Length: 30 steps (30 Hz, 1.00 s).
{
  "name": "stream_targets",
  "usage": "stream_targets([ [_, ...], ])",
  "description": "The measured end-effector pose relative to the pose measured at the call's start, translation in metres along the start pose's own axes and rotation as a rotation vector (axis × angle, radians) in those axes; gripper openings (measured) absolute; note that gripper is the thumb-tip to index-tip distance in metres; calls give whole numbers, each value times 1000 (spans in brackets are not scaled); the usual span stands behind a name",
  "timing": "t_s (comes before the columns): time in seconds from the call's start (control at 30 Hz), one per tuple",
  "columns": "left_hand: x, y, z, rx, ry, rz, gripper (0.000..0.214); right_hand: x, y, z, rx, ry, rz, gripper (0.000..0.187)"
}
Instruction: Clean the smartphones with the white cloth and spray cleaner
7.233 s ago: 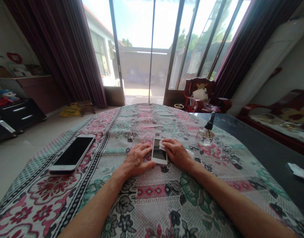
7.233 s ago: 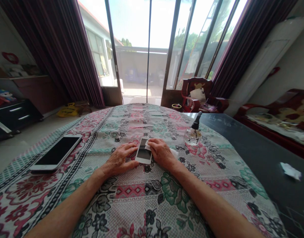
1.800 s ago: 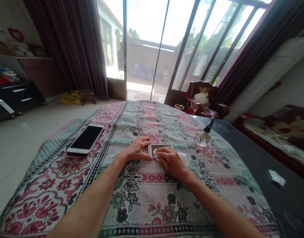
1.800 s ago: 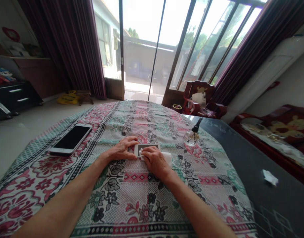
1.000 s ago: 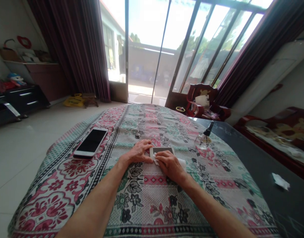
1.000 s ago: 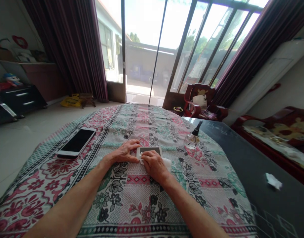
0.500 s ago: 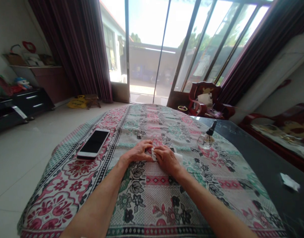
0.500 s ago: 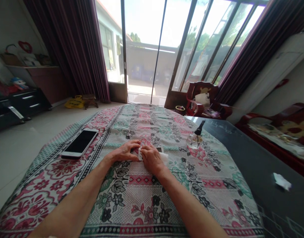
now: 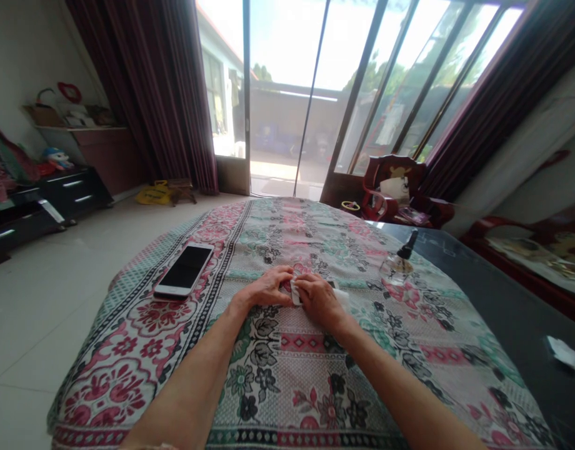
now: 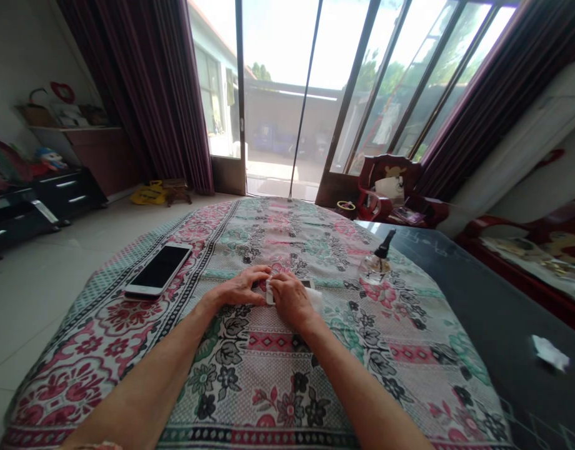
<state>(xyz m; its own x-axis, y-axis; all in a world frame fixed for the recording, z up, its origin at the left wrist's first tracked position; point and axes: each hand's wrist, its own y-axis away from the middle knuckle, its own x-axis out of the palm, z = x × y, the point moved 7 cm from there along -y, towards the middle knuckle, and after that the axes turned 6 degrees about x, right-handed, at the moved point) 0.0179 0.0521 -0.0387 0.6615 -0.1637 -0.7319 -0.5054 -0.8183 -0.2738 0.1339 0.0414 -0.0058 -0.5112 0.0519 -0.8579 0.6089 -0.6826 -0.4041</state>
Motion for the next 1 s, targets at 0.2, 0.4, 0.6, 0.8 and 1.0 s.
stream_targets([
  [0.2,-1,0,-2,-40,-17,-9,58,2,3,7,-22,-8,-5,24],
  [0.4,-1,-1,0,-42,-47,54,60,-7,29,21,-111,-78,-17,25],
  [0.6,0,-4,-4,0,-102,92,58,-3,17,7,-139,-35,-44,25],
  [0.8,-2,-4,-8,-34,-142,101,64,4,-6,-6,-116,47,-79,30],
  [1.0,-2,-3,-8,-38,-146,87,57,0,13,9,-188,-6,-38,27],
])
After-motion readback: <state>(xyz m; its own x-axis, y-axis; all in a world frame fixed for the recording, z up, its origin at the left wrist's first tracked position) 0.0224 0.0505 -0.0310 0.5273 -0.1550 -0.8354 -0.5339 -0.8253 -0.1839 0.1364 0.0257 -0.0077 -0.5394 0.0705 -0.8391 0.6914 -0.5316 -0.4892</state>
